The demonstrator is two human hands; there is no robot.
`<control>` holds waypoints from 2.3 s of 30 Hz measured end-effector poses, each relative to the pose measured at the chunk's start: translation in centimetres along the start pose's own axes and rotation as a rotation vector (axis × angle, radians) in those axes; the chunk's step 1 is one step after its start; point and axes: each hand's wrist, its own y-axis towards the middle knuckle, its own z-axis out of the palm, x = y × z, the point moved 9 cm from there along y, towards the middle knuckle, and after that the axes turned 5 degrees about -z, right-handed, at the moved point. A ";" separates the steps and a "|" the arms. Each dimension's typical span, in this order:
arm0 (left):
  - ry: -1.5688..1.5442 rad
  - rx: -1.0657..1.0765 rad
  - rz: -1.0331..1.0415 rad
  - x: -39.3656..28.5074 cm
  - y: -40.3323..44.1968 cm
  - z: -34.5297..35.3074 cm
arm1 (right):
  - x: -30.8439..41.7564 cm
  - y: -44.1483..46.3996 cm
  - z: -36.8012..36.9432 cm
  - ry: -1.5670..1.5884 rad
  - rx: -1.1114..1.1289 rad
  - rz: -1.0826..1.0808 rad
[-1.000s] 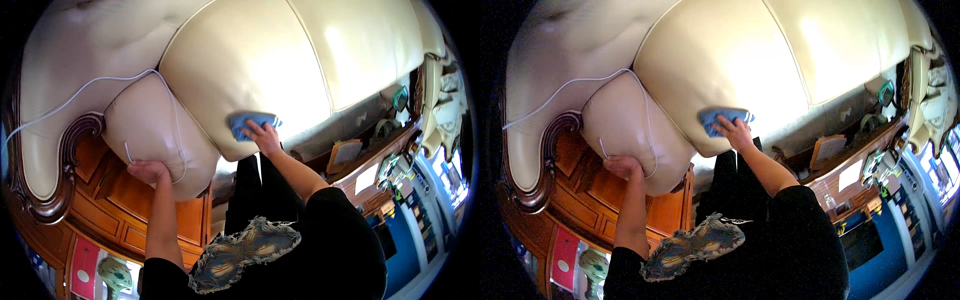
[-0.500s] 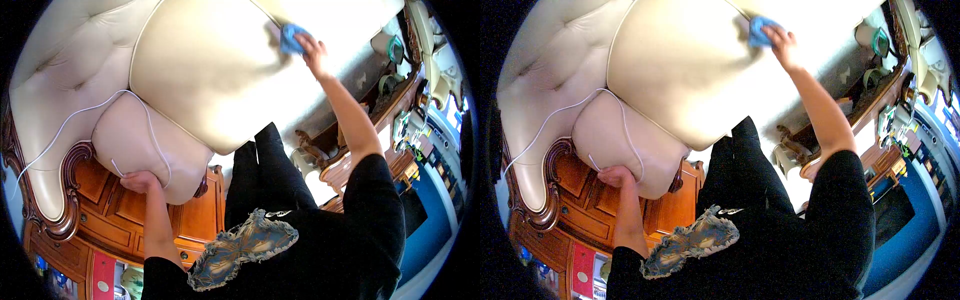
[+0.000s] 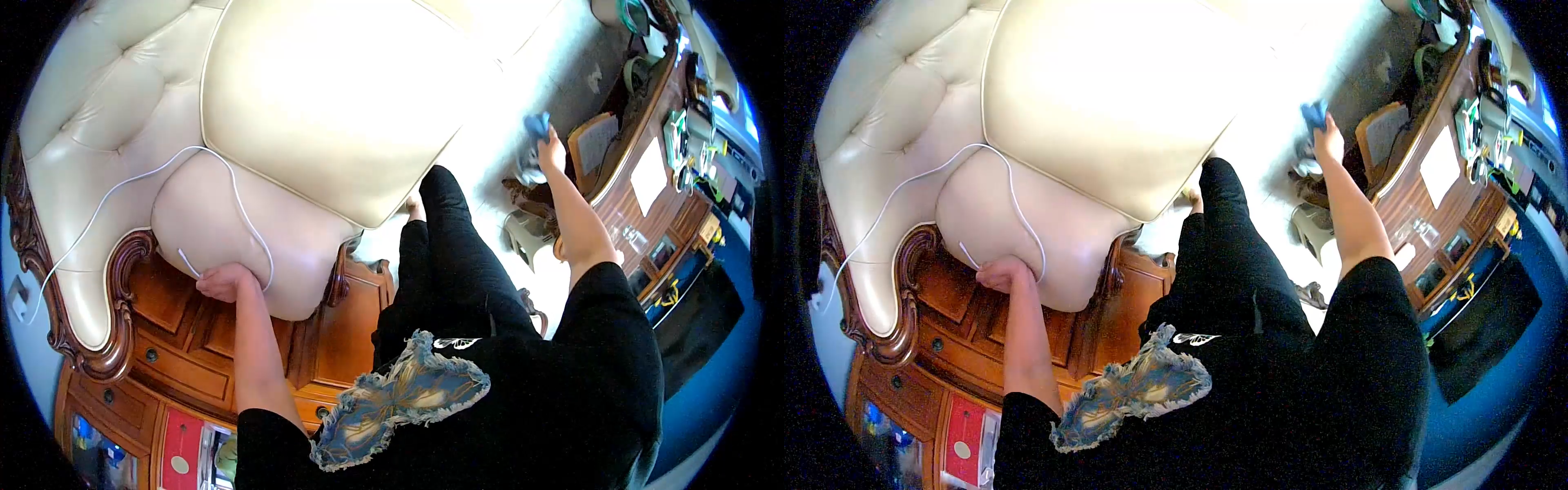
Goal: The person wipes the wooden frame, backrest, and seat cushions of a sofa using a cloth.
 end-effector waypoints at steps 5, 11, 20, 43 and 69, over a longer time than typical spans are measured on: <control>0.017 0.081 -0.089 0.5 0.0 0.8 | 6.7 0.0 8.5 0.341 0.020 0.125; -0.013 0.156 -0.144 -0.9 -2.0 -1.8 | 9.7 -18.5 29.6 0.607 0.500 0.194; -0.411 0.387 -0.297 2.9 1.6 2.6 | 9.4 -28.9 36.6 1.495 0.686 1.151; -0.724 1.347 0.315 -10.1 -15.5 -5.3 | -27.2 -30.6 -6.2 0.703 -0.016 0.190; -0.746 1.256 0.458 -19.5 -23.0 -9.5 | -30.8 -18.0 -19.3 0.629 -0.097 0.178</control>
